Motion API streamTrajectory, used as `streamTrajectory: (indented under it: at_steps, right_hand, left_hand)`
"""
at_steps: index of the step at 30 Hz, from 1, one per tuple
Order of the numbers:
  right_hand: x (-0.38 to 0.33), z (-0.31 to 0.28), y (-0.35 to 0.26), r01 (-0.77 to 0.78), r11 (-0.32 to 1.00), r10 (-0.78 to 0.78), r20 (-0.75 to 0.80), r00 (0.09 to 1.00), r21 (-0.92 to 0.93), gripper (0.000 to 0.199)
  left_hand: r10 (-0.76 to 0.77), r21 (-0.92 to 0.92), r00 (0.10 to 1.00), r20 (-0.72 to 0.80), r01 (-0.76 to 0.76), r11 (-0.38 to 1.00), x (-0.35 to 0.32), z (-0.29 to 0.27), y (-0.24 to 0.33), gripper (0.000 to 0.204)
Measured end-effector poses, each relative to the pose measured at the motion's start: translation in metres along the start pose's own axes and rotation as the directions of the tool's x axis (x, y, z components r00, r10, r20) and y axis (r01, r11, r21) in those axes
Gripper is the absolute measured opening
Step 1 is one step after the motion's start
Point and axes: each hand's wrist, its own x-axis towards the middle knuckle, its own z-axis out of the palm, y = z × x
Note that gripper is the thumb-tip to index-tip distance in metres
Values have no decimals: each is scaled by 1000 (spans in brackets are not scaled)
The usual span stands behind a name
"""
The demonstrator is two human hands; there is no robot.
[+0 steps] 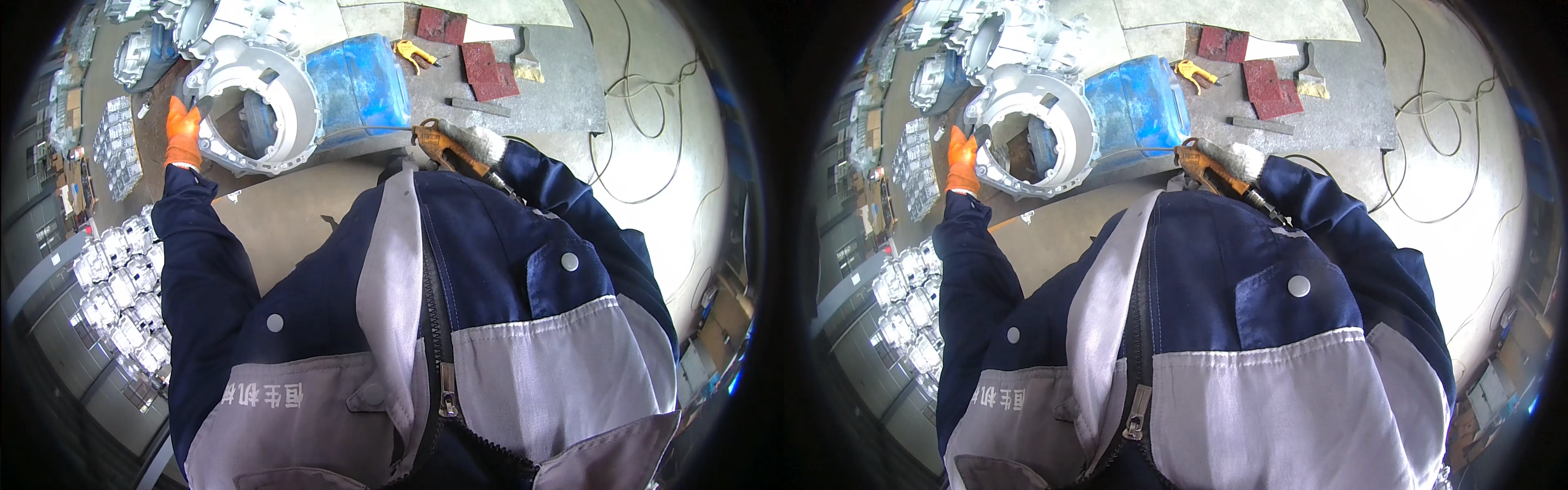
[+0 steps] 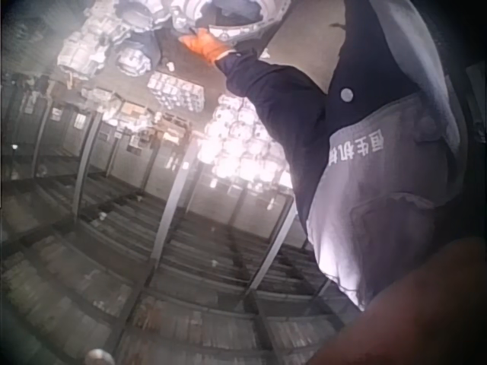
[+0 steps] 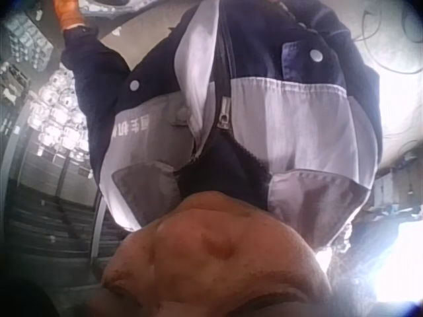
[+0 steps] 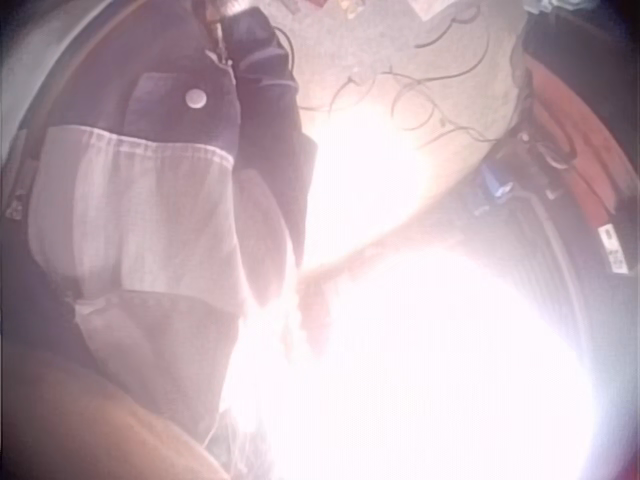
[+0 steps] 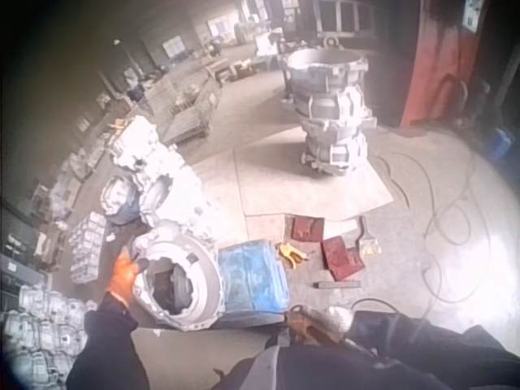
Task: The person picks up a metal housing part, sprays it with a handheld spray gun, and wipes it with a cloth. They repeat this process on several similar metal parts, placing each cleaned part onto a stack.
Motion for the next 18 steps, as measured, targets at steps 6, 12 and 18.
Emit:
streamTrajectory:
  at_steps: [6, 12, 18]
  right_hand:
    - [3, -2, 1, 26, 999, -27, -47, 999, -26, 39]
    - [4, 4, 0, 28, 997, -38, -138, 990, -75, 40]
    - [-13, 13, -5, 110, 964, -116, -9, 993, -242, 40]
  left_hand:
    - [-2, 34, 1000, -1, 2, 999, 7, -9, -14, 79]
    - [12, 23, 1000, 20, -12, 1000, 9, -11, -16, 78]
    - [-6, 155, 1000, -27, 10, 988, 6, -8, -9, 76]
